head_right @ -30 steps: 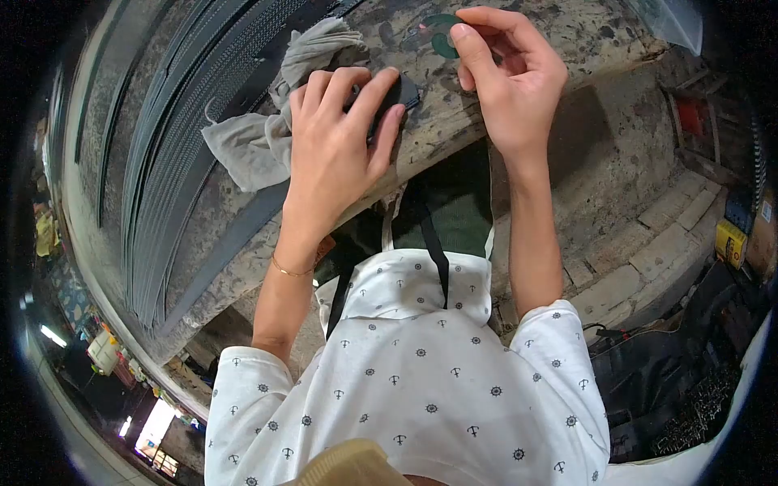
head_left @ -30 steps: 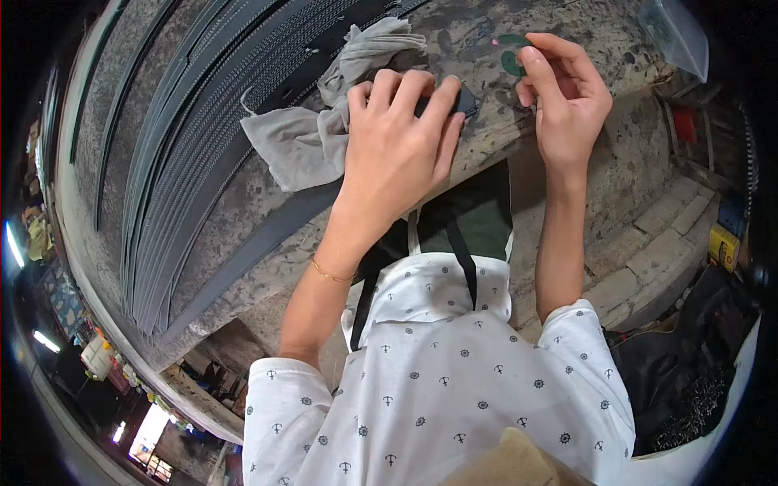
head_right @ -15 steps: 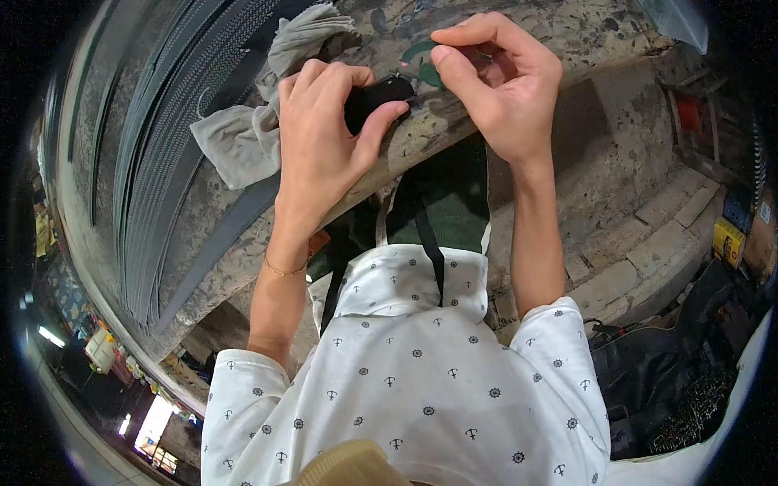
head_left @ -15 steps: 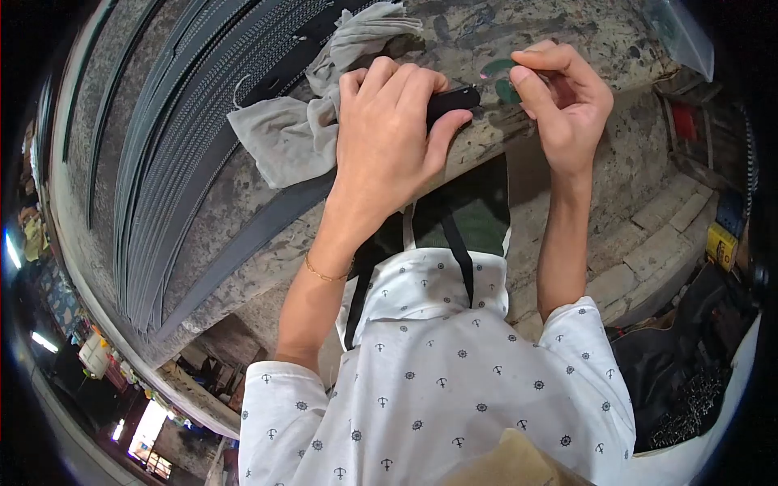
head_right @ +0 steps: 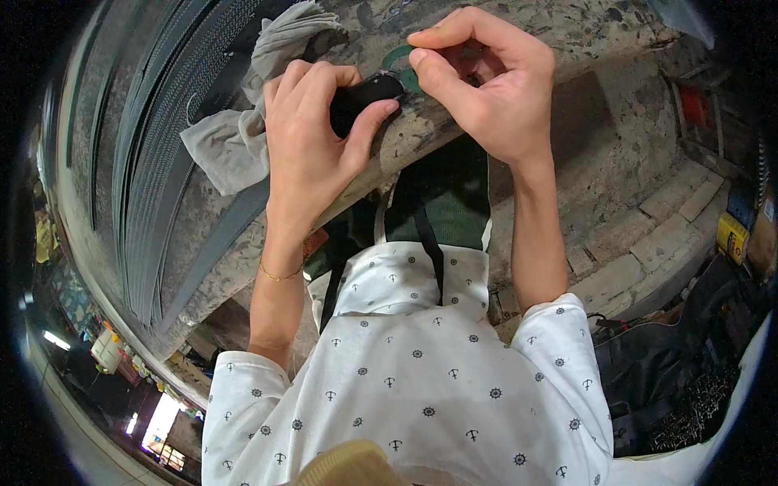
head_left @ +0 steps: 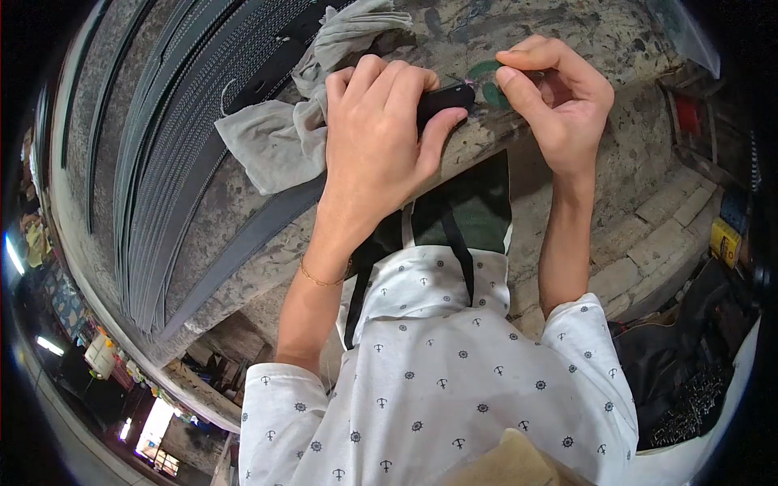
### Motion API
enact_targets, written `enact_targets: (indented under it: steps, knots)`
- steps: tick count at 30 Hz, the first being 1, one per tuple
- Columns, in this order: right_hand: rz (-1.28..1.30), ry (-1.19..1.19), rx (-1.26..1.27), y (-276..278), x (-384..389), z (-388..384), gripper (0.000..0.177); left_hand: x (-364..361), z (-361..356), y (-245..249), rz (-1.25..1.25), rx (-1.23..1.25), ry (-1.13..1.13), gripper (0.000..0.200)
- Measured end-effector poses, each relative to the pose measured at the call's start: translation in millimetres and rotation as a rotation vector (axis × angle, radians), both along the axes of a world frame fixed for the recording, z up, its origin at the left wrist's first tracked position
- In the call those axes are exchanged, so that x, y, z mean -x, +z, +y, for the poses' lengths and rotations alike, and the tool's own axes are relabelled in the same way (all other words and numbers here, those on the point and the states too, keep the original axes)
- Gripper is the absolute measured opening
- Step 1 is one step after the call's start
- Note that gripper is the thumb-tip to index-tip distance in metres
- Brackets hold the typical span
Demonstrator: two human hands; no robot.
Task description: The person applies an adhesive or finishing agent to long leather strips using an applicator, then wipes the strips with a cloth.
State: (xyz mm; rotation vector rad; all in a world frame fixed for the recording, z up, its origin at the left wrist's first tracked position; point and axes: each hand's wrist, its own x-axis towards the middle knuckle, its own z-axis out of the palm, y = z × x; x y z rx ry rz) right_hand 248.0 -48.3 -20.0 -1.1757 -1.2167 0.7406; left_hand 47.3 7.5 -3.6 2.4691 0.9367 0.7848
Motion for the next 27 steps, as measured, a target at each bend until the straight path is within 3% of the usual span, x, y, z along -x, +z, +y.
enact_targets:
  steps: [27]
  knots:
    - [0.021,0.003,0.008,-0.8,-0.6,0.2,0.013,-0.6,0.5,-1.1,-0.012,-0.035,0.010,0.030]
